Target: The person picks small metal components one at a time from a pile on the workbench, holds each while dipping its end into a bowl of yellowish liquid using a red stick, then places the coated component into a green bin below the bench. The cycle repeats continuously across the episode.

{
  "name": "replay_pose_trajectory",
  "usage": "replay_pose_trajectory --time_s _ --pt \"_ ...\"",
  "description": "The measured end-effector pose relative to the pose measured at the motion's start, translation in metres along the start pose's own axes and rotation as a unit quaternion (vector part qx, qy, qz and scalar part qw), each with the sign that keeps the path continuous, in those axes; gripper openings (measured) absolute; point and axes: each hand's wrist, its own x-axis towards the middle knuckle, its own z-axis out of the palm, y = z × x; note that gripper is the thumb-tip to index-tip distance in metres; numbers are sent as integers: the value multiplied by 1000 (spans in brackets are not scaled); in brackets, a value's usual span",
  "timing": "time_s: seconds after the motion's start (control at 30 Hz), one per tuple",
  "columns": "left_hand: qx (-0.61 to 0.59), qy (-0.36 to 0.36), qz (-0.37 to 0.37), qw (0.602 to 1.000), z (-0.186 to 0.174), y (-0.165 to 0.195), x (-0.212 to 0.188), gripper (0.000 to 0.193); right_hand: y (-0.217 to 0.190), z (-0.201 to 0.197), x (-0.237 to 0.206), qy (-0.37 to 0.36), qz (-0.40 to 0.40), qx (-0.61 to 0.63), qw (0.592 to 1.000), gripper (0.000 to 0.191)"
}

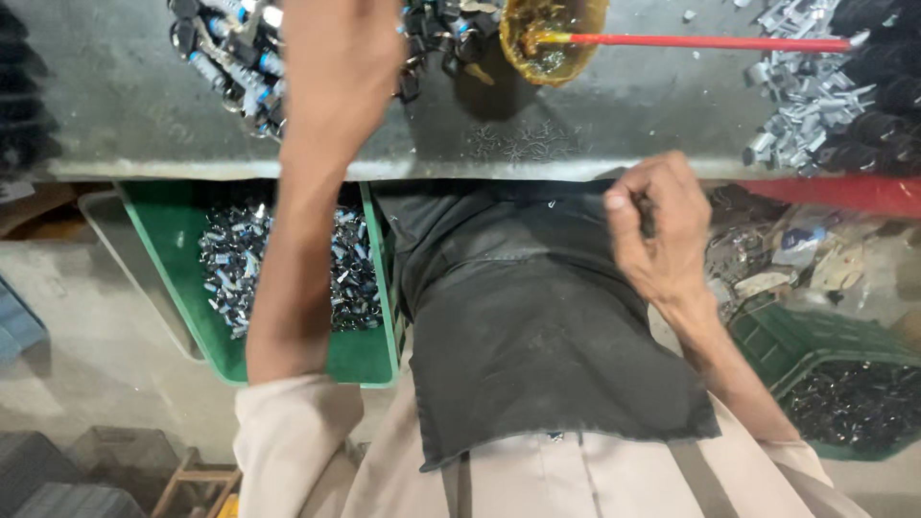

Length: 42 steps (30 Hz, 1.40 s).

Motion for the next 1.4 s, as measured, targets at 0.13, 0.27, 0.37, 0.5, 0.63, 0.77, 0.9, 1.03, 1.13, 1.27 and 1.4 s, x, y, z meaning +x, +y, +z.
replay_pose_trajectory --time_s 0.13,0.27,0.37,0.5,0.63,0.77,0.9,1.03,1.13,1.27,1.4 --pt "-448 36 -173 876 7 51 -68 36 -21 12 17 -32 61 86 994 12" --pt "-631 -6 -339 697 54 62 -117 37 -38 26 36 -48 2 162 986 14" --pt "-655 15 -329 680 71 61 -131 36 -46 30 39 -54 -2 201 978 16" --pt "-689 41 -358 628 70 66 -135 42 -53 34 37 -79 14 271 959 19" --pt "-659 42 -365 656 70 68 -138 43 -57 40 36 -75 24 323 943 19" --pt "-630 39 -347 694 75 64 -144 32 -59 46 35 -47 1 320 946 20" --pt "-601 34 -329 728 76 59 -149 31 -58 46 31 -46 24 336 940 20" --pt "-589 30 -307 747 75 58 -149 31 -55 50 29 -37 23 370 928 20" --pt "-593 31 -311 742 73 59 -147 32 -53 53 28 -37 17 368 929 18" --pt "-595 30 -315 739 72 60 -147 32 -53 54 26 -28 16 366 930 18" --pt "-587 25 -320 743 73 59 -147 32 -55 55 30 -31 10 369 929 19"
